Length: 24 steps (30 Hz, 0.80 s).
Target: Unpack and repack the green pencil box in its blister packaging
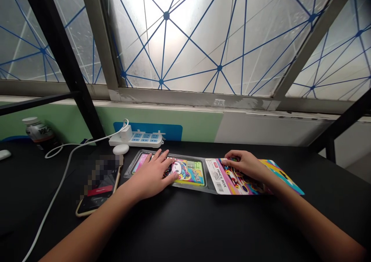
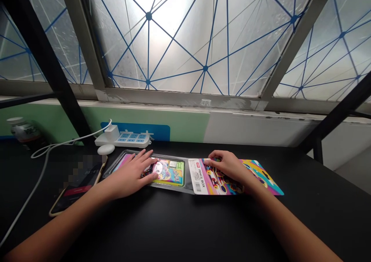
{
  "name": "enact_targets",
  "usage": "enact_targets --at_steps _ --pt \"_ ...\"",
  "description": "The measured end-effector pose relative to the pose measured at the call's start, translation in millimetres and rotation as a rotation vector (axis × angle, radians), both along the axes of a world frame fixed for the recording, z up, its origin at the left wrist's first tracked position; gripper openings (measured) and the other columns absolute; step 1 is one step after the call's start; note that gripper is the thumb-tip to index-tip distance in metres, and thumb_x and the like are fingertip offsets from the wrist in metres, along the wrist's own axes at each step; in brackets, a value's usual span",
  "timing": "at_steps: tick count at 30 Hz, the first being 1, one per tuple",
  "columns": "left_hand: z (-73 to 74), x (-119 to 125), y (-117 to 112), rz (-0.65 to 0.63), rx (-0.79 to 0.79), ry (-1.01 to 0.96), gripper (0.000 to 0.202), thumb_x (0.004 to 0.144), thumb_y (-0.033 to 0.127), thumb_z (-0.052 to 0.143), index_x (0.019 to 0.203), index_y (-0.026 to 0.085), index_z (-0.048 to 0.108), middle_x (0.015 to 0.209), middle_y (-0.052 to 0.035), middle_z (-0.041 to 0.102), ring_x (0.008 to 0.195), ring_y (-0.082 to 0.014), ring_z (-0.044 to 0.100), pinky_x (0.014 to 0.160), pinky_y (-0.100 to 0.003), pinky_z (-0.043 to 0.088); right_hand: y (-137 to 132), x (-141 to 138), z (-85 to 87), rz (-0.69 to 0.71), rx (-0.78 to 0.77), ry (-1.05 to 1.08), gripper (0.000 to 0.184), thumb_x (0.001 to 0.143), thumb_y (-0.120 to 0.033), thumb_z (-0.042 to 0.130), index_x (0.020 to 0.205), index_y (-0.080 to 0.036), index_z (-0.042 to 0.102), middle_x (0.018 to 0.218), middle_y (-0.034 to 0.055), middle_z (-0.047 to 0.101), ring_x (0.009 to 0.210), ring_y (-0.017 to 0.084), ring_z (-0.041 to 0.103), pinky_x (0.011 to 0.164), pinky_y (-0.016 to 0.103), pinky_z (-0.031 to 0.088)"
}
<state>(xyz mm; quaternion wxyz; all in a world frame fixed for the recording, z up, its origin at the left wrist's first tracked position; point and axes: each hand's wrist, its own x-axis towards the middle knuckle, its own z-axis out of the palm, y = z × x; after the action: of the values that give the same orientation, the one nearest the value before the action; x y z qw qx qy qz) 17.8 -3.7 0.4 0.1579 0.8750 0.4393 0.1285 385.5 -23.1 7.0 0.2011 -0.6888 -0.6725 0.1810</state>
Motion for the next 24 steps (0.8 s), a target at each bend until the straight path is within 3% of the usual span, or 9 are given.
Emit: enact_targets --at_steps 8,12,16,20,24 --pt "2.0 10 -7 0.027 -0.021 0.016 0.06 0.095 0.061 0.046 0.142 0.026 0.051 0.162 -0.0117 0.027 0.151 -0.0371 0.012 0.117 -0.061 0.017 -11 -26 1.9 -0.054 0.05 0.026 0.042 0.082 -0.063 0.061 0.088 -0.022 0.07 0.081 0.004 0.073 0.071 0.022 0.064 0.062 0.031 0.045" --pt "9.6 23 -22 -0.005 -0.117 -0.137 0.059 0.095 0.056 0.048 0.145 0.026 0.047 0.163 -0.0106 0.025 0.152 -0.0337 0.013 0.119 -0.059 0.013 -13 -48 -7.2 -0.012 0.073 0.018 0.04 0.086 -0.061 0.056 0.089 -0.022 0.068 0.089 0.0046 0.073 0.078 0.023 0.064 0.067 0.032 0.046" --pt "18.5 26 -29 -0.012 -0.302 -0.457 0.053 0.095 0.057 0.048 0.14 0.03 0.05 0.161 -0.0068 0.031 0.146 -0.0312 0.033 0.115 -0.049 0.032 -13 -51 -11.3 0.022 0.064 0.004 0.042 0.087 -0.062 0.054 0.089 -0.022 0.067 0.097 0.0071 0.071 0.085 0.024 0.064 0.072 0.034 0.047" --pt "18.4 17 -16 0.079 -0.209 -0.665 0.035 0.094 0.049 0.052 0.115 0.026 0.066 0.149 -0.0068 0.051 0.131 -0.0318 0.052 0.107 -0.043 0.044 -14 -38 -6.9 0.04 0.008 0.001 0.044 0.088 -0.064 0.052 0.091 -0.023 0.067 0.097 0.0067 0.072 0.086 0.024 0.064 0.075 0.035 0.047" --pt "6.7 13 1 0.23 -0.157 -0.769 0.03 0.094 0.045 0.05 0.107 0.024 0.065 0.136 -0.0069 0.062 0.125 -0.0287 0.057 0.106 -0.042 0.044 -14 -20 -1.8 0.095 -0.065 0.011 0.047 0.083 -0.065 0.057 0.1 -0.023 0.069 0.102 0.0061 0.072 0.091 0.026 0.065 0.077 0.034 0.05"
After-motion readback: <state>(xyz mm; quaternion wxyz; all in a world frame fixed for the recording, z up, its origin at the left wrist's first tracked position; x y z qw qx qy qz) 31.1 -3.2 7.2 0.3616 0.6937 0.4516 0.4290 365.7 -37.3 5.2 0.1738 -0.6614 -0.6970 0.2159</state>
